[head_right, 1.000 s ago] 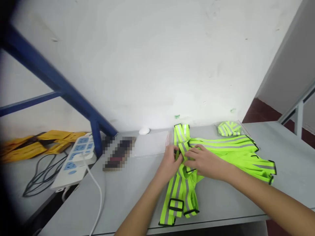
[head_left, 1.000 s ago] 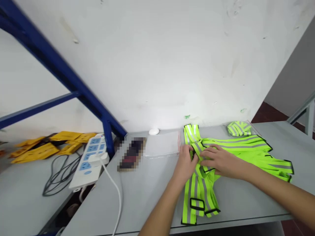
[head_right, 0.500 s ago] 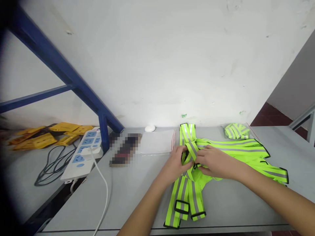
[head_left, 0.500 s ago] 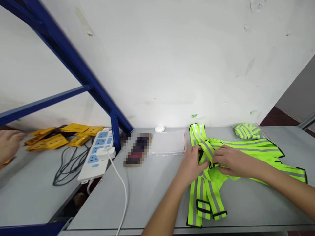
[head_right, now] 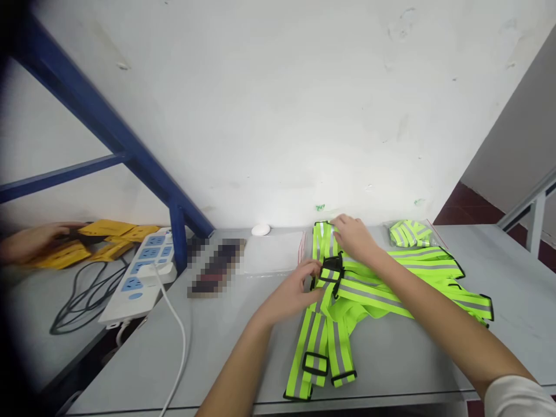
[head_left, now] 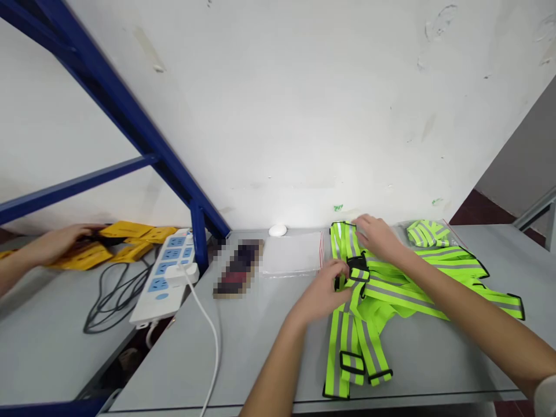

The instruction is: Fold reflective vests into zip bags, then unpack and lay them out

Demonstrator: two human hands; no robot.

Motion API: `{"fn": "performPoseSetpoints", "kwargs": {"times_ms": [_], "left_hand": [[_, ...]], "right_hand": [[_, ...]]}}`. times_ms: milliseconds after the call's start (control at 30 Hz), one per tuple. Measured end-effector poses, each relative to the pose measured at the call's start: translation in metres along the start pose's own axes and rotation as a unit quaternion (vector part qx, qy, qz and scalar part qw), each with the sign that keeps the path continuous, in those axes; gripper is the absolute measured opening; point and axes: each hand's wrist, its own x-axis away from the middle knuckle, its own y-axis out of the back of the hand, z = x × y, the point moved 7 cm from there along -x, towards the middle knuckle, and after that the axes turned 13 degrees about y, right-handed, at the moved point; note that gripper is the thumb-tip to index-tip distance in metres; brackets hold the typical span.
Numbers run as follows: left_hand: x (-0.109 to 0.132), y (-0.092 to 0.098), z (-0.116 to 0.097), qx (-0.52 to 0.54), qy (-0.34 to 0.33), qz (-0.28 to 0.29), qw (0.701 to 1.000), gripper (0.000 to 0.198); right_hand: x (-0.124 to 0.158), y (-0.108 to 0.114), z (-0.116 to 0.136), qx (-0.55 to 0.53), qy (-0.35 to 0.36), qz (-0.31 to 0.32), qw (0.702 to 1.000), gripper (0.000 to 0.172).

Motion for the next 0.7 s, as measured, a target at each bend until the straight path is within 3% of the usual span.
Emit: {"fn": "performPoseSetpoints", "kwargs": {"times_ms": [67, 167, 267, 367, 467, 567, 633, 700], "left_hand": [[0.008, 0.002, -0.002, 0.07, -0.002, 0.062, 0.996, 0.022], [0.033, 0.001, -0.001, 0.147, 0.007, 0.156, 0.977, 0.031], [0.067, -0.004, 0.007, 0.122, 0.031, 0.225, 0.966, 0.036], [0.093, -0.003, 0.013, 0.073, 0.04, 0.256, 0.963, 0.038], [0.101, 0.002, 0.007, 0.061, 0.022, 0.285, 0.956, 0.049], [0.087, -0.001, -0.008, 0.085, 0.01, 0.318, 0.944, 0.057], [0.062, -0.004, -0.015, 0.07, 0.034, 0.272, 0.959, 0.047], [0.027, -0.001, -0.024, -0.016, 0.017, 0.11, 0.994, 0.037]], "right_hand": [[0.016, -0.01, 0.012, -0.043, 0.048, 0.041, 0.997, 0.024], [0.038, -0.009, 0.018, -0.092, 0.065, 0.045, 0.993, 0.024], [0.052, -0.002, 0.017, -0.127, 0.065, 0.028, 0.989, 0.027], [0.061, -0.003, 0.019, -0.144, 0.061, 0.035, 0.987, 0.033], [0.068, -0.015, 0.022, -0.147, 0.052, 0.068, 0.985, 0.044], [0.074, -0.028, 0.021, -0.141, 0.036, 0.08, 0.986, 0.051], [0.079, -0.032, 0.016, -0.134, 0.028, 0.071, 0.988, 0.054], [0.087, -0.03, 0.007, -0.121, 0.018, 0.057, 0.991, 0.055]]}}
